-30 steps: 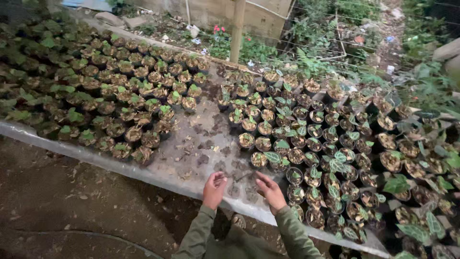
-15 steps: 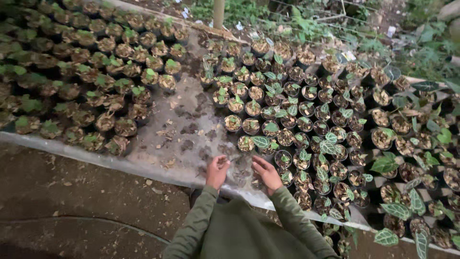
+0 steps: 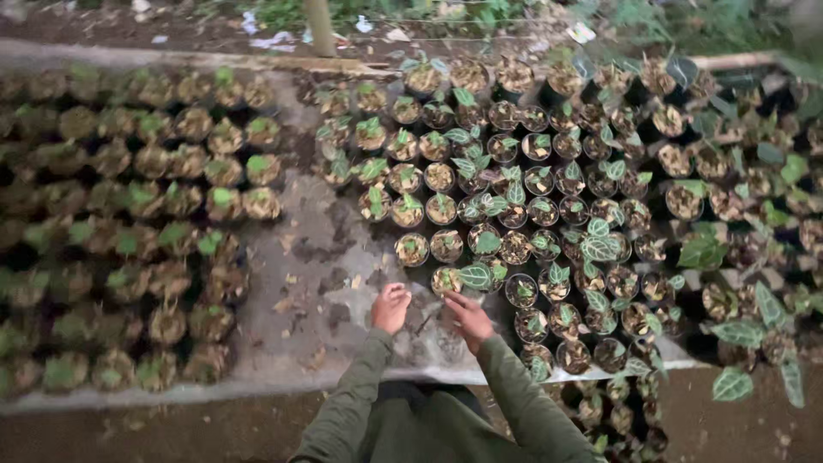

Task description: The person repeatedly picks up small potted plants from a long table and places them on the floor in rows. The person handles the plants one at a time, moving them from the table to the ground. The task continues throughout the clip with no other tools used.

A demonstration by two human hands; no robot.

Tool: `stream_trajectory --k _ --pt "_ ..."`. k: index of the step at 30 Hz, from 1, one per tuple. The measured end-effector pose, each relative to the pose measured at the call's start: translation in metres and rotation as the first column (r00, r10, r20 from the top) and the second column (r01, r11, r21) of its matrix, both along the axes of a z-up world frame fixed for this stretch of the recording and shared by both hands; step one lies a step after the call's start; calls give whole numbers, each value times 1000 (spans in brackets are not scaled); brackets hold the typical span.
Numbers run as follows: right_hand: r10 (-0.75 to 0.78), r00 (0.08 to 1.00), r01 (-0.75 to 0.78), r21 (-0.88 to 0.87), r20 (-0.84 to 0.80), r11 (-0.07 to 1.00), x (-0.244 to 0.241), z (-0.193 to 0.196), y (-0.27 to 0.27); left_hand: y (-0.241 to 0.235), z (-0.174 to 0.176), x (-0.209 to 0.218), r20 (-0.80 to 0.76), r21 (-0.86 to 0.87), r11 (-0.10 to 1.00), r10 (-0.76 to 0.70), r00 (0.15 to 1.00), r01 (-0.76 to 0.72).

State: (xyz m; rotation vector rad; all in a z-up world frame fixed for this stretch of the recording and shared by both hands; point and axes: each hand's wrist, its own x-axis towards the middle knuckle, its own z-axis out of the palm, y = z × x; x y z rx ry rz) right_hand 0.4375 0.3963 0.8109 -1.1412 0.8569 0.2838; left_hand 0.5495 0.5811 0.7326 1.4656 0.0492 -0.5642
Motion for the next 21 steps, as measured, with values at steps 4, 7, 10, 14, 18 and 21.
stream_trajectory --k 4,7,10,14,18,21 --pt "-127 992 127 145 -11 981 35 -57 14 5 -20 53 70 143 986 -90 993 80" --pt "-175 982 183 138 -70 973 57 -90 26 0 -46 98 115 301 953 -64 991 26" --pt "-223 965 240 123 -140 963 74 -114 33 -4 -76 133 91 301 948 -137 986 103" --pt "-261 937 295 125 -231 947 98 -141 37 -22 -105 158 24 312 943 -131 991 117" --pt "-402 913 408 180 -71 895 116 -167 38 -36 -129 163 57 358 917 -209 976 176" --pt "-390 876 453 208 -283 867 126 -173 36 -43 -149 167 71 444 867 -287 955 227"
